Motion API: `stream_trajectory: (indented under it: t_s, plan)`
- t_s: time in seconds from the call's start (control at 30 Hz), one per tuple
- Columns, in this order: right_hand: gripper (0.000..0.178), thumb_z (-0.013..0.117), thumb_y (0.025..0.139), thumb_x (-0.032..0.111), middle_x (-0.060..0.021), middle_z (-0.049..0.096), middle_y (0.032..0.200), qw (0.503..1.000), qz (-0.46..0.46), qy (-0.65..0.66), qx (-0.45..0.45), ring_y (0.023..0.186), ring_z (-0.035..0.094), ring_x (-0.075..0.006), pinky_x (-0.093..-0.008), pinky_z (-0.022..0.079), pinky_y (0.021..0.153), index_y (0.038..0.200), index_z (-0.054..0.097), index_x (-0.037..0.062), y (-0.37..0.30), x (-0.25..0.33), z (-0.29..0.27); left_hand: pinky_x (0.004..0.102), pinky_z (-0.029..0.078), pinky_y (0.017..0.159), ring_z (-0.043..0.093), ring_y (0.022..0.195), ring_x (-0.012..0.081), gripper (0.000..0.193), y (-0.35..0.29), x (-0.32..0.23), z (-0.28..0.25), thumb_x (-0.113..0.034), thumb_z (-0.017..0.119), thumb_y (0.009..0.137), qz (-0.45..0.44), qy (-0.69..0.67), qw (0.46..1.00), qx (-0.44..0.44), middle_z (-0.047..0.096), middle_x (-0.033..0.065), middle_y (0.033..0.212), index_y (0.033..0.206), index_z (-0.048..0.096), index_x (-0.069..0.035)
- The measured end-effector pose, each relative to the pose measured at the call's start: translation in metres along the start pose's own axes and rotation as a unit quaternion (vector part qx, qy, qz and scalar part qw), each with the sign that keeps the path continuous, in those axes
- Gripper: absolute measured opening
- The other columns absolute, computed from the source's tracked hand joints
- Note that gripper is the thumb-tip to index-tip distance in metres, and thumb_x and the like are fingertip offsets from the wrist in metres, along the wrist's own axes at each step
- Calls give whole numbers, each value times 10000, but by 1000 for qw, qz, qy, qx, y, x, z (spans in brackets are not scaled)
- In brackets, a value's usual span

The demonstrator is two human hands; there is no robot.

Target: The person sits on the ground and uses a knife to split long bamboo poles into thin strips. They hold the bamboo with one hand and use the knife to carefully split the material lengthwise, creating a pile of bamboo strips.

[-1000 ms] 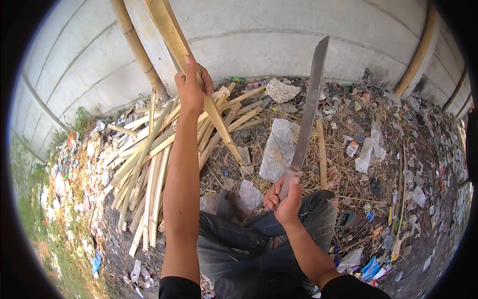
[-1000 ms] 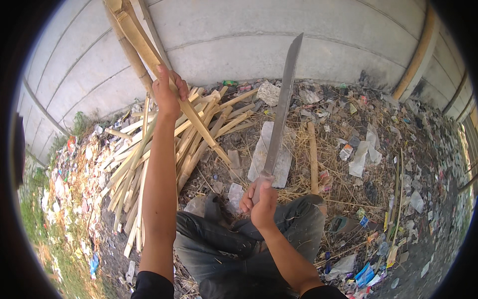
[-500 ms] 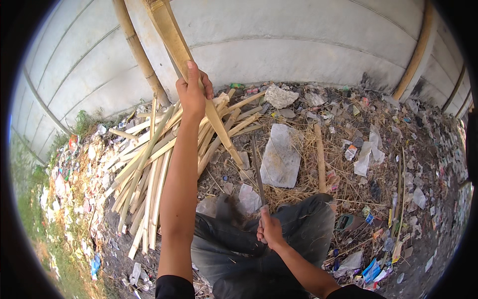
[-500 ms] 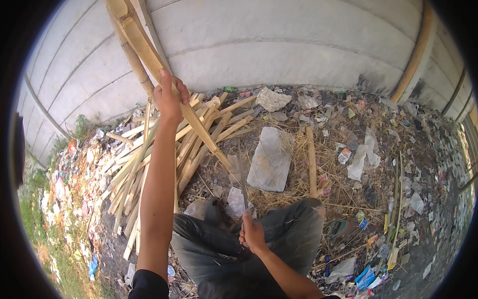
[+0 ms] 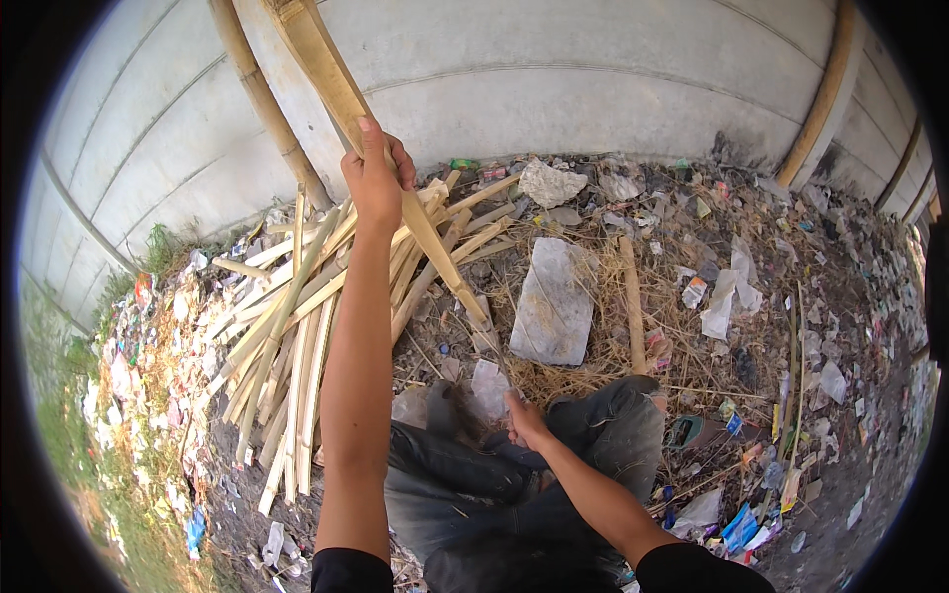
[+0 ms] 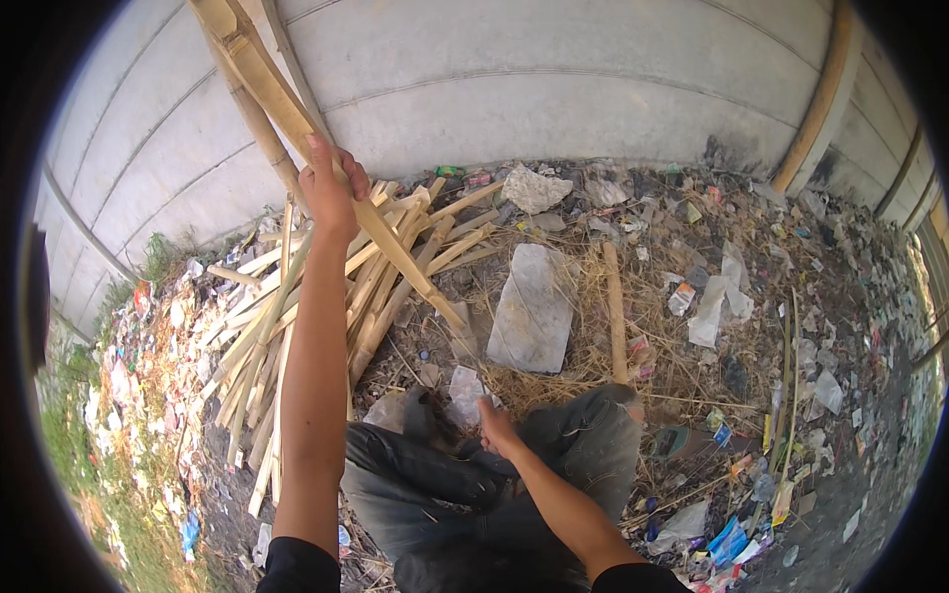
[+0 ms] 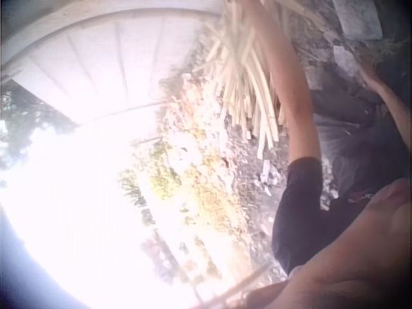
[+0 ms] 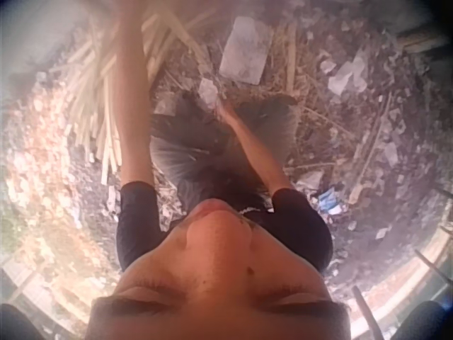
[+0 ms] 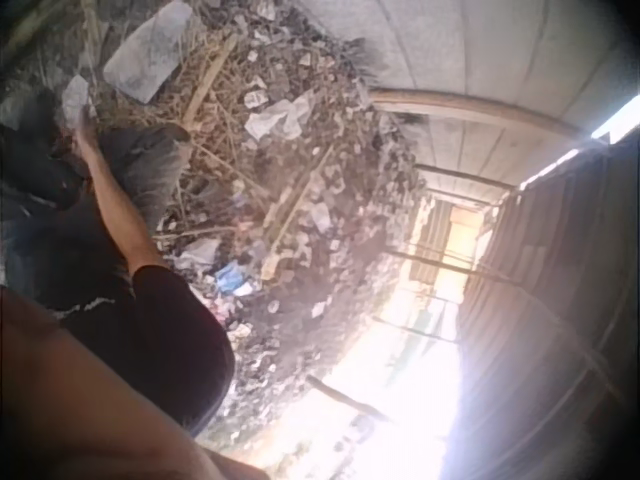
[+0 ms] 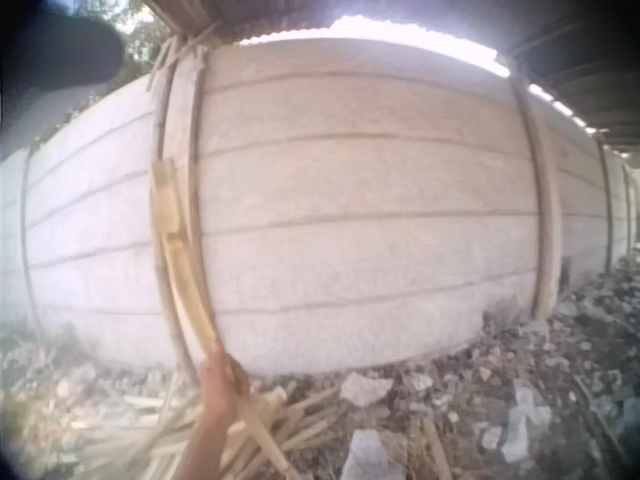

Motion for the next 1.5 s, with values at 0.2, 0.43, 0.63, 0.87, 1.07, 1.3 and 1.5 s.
stream_trajectory:
  t_s: [0.2, 0.43, 0.63, 0.87, 1.07, 1.3, 1.5]
  plan:
    - [660, 578, 960, 641, -45, 490, 540, 995, -93, -23, 13, 413, 512, -167, -355, 448, 417, 622, 478, 83, -14, 2, 11, 311, 354, 467, 424, 451, 167, 702, -3, 0, -4, -697, 469, 989, -5, 4, 1000, -1, 457, 70, 529, 703, 492, -56]
    - [682, 553, 951, 683, -40, 487, 539, 1000, 6, -5, -15, 419, 522, -165, -349, 459, 419, 634, 492, 82, -5, -9, -6, 297, 362, 508, 462, 521, 168, 618, -7, -5, 0, -614, 466, 1025, -13, 11, 999, -33, 510, 69, 607, 746, 517, -65]
    - [676, 558, 946, 690, -31, 490, 553, 1000, -11, 4, -23, 420, 518, -157, -341, 458, 422, 660, 504, 79, -37, -3, -2, 291, 357, 602, 457, 672, 120, 452, -1, 10, -19, -496, 512, 1034, 92, -104, 978, -157, 570, 46, 768, 878, 504, -72]
    - [626, 556, 992, 605, -33, 494, 561, 993, -117, 11, 3, 427, 512, -142, -316, 443, 428, 667, 497, 74, -84, 34, 5, 225, 465, 546, 573, 574, 83, 400, -16, -2, 4, -401, 623, 1024, 136, 30, 982, -130, 656, 69, 733, 999, 470, -33]
    - [594, 565, 1015, 536, -36, 507, 566, 984, -167, 27, 51, 436, 517, -131, -298, 425, 420, 671, 509, 56, -122, 73, 11, 240, 458, 467, 583, 490, 104, 393, -15, -15, 22, -354, 664, 1006, 154, 36, 980, -124, 630, 66, 645, 1021, 451, -24]
    - [559, 533, 1034, 536, -22, 492, 579, 981, -179, 12, 78, 445, 505, -121, -296, 424, 440, 787, 554, 35, -133, 87, 17, 242, 469, 478, 588, 496, 111, 396, -14, 1, 27, -354, 665, 1006, 139, 25, 981, -136, 625, 66, 641, 1016, 448, -24]
    - [469, 474, 1081, 460, -30, 527, 649, 957, -252, -19, 144, 472, 521, -134, -292, 453, 481, 1099, 572, 2, -143, 88, 24, 245, 478, 479, 606, 511, 114, 401, -18, 9, 26, -360, 662, 1006, 125, 27, 982, -138, 628, 71, 649, 1020, 447, -22]
Point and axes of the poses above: each hand's wrist, its own y-axis towards the middle knuckle, its own z-axis out of the palm, x = y × z, the point moved 2 cm from there along y, towards the middle knuckle
